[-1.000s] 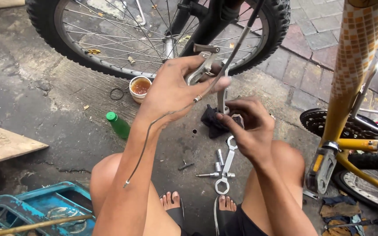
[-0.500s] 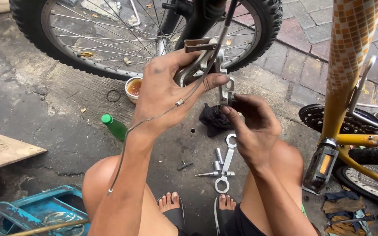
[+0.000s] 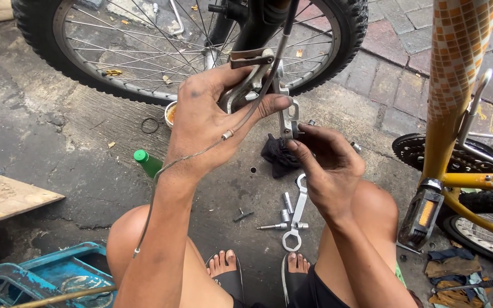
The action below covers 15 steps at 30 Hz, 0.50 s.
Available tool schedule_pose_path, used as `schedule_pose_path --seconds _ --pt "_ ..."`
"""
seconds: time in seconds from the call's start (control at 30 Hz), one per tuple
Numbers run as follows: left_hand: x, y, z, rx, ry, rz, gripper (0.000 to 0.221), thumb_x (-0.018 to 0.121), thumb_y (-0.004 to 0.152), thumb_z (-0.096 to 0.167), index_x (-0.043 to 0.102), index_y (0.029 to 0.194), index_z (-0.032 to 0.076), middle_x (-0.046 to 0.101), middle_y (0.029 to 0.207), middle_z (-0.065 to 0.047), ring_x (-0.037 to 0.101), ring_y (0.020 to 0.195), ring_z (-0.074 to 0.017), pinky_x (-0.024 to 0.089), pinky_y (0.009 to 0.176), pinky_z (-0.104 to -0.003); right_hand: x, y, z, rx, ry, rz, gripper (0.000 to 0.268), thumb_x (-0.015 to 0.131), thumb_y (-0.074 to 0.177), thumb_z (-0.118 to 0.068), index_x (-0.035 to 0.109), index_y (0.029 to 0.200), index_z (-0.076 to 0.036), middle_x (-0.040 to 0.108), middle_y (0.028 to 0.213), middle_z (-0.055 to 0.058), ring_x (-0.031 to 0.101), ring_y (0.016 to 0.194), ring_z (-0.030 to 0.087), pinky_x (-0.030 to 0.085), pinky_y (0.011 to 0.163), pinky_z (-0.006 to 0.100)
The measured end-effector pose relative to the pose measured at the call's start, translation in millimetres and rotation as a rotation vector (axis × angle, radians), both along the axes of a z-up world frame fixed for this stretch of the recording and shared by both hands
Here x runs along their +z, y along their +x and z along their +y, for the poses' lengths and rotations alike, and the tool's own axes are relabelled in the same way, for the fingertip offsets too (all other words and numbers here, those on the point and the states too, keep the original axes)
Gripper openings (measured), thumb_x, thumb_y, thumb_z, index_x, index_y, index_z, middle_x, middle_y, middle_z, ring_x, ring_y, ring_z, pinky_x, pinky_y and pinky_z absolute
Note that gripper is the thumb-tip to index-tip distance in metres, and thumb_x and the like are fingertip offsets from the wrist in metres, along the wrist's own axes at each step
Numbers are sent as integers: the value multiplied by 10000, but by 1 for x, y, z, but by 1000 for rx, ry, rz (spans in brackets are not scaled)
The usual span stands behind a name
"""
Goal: Disassembling and adjusting bicycle brake components including the brake pads and cable assembly.
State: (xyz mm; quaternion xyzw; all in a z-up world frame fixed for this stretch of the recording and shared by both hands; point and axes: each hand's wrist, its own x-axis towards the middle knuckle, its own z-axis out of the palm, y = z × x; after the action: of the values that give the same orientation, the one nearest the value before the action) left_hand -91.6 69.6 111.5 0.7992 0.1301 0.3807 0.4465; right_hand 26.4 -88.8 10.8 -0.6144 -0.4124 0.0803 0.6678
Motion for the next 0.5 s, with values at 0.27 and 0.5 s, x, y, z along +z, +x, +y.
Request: schedule_pose_path --seconds 0.27,0.5 --pt "-5 0 2 5 31 -28 245 829 867 206 744 988 12 721 806 -25 547 619 -71 425 514 -227 3 -3 0 24 -36 54 306 737 905 57 646 1197 41 736 1094 170 742 970 204 636 916 264" --pt "-7 -2 6 81 61 -23 239 801 894 190 736 1015 -5 737 834 -50 581 629 -83 435 513 -232 0 -4 1 40 -20 61 259 716 937 35 660 1190 32 738 1085 154 742 945 186 638 888 245"
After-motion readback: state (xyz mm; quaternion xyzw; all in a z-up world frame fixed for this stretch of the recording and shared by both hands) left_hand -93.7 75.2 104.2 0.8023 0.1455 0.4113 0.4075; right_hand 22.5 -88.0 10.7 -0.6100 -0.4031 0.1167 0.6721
